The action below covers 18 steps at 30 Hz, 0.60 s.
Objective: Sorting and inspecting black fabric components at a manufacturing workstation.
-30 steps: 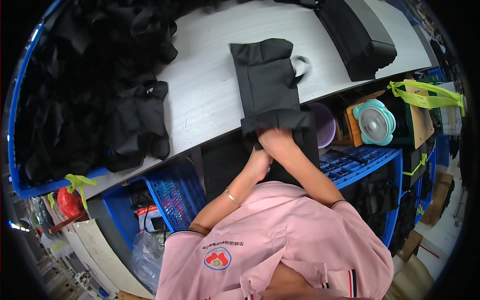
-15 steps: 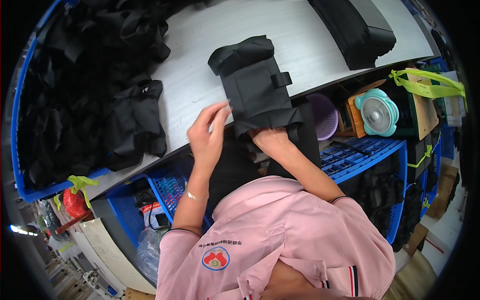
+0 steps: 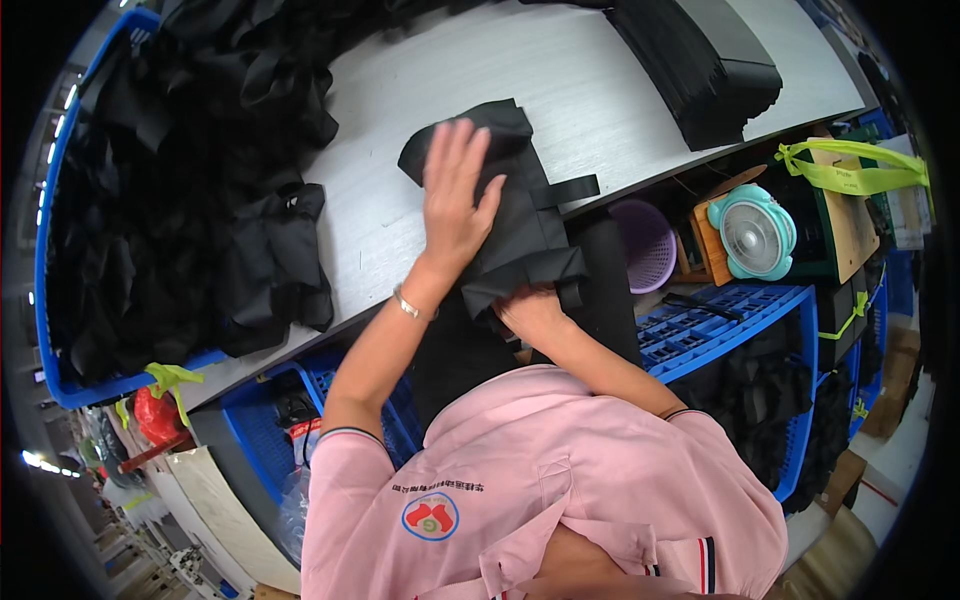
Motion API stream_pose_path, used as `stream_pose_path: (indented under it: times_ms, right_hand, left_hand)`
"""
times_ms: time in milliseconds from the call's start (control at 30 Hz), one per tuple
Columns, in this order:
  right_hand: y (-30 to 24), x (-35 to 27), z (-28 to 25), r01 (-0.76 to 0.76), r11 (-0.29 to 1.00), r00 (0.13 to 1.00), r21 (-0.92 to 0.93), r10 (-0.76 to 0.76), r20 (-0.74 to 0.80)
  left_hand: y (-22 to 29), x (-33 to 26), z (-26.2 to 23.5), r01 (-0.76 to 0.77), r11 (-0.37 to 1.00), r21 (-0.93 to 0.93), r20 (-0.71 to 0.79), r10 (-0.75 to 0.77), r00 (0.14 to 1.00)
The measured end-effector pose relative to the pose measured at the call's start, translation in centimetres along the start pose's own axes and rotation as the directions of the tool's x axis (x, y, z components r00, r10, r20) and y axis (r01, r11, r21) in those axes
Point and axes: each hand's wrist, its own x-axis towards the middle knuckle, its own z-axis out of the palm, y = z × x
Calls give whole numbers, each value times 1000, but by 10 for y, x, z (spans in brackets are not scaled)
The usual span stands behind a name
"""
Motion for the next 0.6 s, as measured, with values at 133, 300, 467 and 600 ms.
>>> stream_pose_path:
  times_ms: [133, 300, 467, 600]
  right_hand:
    - [14, -4, 30, 82, 996, 970, -47, -91, -225]
    - [14, 1, 39, 60, 989, 976, 138, -29, -217]
    - [17, -16, 41, 59, 943, 997, 329, -39, -67]
    - [5, -41, -52, 235, 951, 972, 199, -234, -28]
  left_hand:
    - [30, -32, -24, 338, 939, 56, -339, -301, 892]
    - [41, -70, -32, 554, 145, -820, 243, -788, 566]
    - [34, -84, -35, 595, 2, -804, 382, -766, 517]
    - [35, -96, -50, 567, 60, -821, 277, -827, 489]
